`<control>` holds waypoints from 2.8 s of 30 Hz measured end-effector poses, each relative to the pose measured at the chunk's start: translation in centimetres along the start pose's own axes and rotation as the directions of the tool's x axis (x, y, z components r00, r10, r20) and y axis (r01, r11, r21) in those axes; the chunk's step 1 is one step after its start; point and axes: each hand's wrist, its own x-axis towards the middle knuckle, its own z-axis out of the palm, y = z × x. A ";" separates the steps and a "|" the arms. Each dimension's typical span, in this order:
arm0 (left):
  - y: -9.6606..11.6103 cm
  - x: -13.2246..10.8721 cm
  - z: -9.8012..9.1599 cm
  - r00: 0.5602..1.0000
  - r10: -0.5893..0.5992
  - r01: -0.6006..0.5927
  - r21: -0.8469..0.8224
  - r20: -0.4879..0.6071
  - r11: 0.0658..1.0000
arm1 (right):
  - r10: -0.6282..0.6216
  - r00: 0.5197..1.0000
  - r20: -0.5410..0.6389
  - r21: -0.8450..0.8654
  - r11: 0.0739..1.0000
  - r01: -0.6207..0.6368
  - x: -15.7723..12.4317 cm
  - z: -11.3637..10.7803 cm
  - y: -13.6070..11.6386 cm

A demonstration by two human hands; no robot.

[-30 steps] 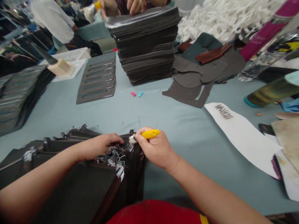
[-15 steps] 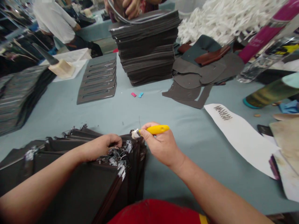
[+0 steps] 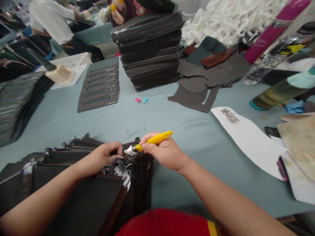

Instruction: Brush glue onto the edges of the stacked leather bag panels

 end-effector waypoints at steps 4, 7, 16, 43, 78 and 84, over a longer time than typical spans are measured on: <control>0.1 0.4 -0.1 1.000 -0.023 0.023 -0.031 0.010 0.999 | 0.004 0.999 0.037 -0.030 1.000 -0.003 0.3 -0.2 0.2; 0.2 0.7 -0.2 0.997 -0.076 0.076 -0.062 -0.001 0.995 | 0.021 0.991 0.131 0.042 0.999 -0.026 0.4 -0.7 0.2; 0.8 2.4 0.2 0.981 -0.169 0.153 0.153 0.098 0.976 | -0.028 0.999 -0.033 -0.310 0.951 0.017 1.2 -0.6 2.0; 0.7 1.8 0.3 0.996 0.077 -0.076 -0.019 0.040 0.997 | 0.048 0.997 -0.055 -0.117 0.992 -0.054 1.0 -1.0 1.8; 0.7 3.4 0.5 0.995 -0.041 0.021 0.210 0.092 0.978 | -0.088 0.991 -0.097 -0.345 0.937 0.049 1.8 -1.1 1.7; 0.4 3.8 0.7 0.994 -0.059 0.045 0.138 0.095 0.989 | -0.025 0.999 0.029 -0.401 0.915 0.034 2.6 -0.7 4.5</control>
